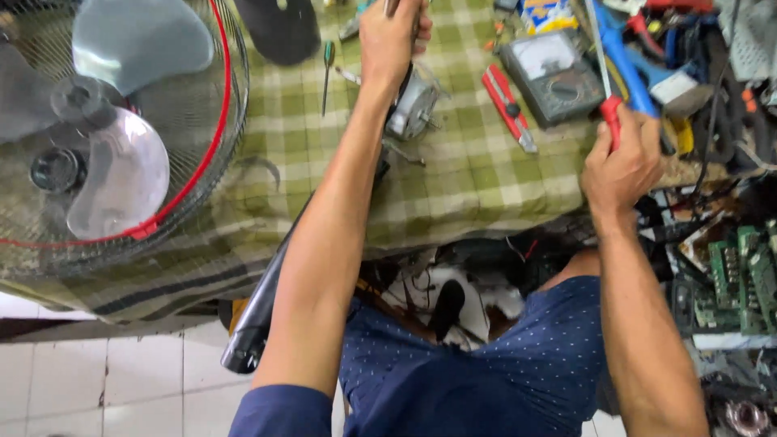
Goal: A person is repairing a small electric motor using locking pliers and a screwdriver on a cluttered workbench.
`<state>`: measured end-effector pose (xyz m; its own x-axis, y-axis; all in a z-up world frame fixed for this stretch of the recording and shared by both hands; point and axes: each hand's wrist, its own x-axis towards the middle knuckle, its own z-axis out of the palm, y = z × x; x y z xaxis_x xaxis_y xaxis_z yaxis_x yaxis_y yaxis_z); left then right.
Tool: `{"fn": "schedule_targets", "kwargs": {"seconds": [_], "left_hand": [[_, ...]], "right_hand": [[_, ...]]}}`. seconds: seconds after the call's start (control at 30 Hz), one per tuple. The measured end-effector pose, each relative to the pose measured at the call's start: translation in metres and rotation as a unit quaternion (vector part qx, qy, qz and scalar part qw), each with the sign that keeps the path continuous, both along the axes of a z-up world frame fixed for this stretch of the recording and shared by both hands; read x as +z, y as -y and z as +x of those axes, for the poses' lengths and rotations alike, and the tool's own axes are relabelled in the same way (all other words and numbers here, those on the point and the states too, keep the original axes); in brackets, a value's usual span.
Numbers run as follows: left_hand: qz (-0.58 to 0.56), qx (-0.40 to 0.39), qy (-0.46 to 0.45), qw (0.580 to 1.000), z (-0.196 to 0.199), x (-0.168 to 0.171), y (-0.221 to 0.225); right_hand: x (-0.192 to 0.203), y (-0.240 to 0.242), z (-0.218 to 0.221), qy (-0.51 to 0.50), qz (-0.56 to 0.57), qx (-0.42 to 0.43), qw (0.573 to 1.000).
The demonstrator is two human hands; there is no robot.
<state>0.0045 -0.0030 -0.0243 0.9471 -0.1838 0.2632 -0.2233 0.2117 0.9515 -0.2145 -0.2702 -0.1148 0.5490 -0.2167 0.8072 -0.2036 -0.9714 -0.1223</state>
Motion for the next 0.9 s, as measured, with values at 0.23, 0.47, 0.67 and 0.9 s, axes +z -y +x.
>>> {"fn": "schedule_targets", "kwargs": {"seconds": [0.23, 0.47, 0.67, 0.9], "left_hand": [[0.043, 0.014, -0.004, 0.999, -0.020, -0.050, 0.007], [0.067, 0.042, 0.064, 0.995, -0.004, -0.033, 0.008], [-0.028, 0.007, -0.040, 0.999, 0.004, 0.012, 0.004], [-0.011, 0.012, -0.047, 0.999, -0.006, 0.022, 0.001]], "right_hand": [[-0.005, 0.013, 0.002, -0.006, 0.006, 0.009, 1.000], [-0.014, 0.035, 0.002, -0.027, 0.009, 0.079, 0.996], [0.005, 0.074, -0.022, -0.098, 0.050, 0.055, 0.992], [-0.003, 0.131, -0.034, -0.071, -0.015, 0.065, 0.995]]}}
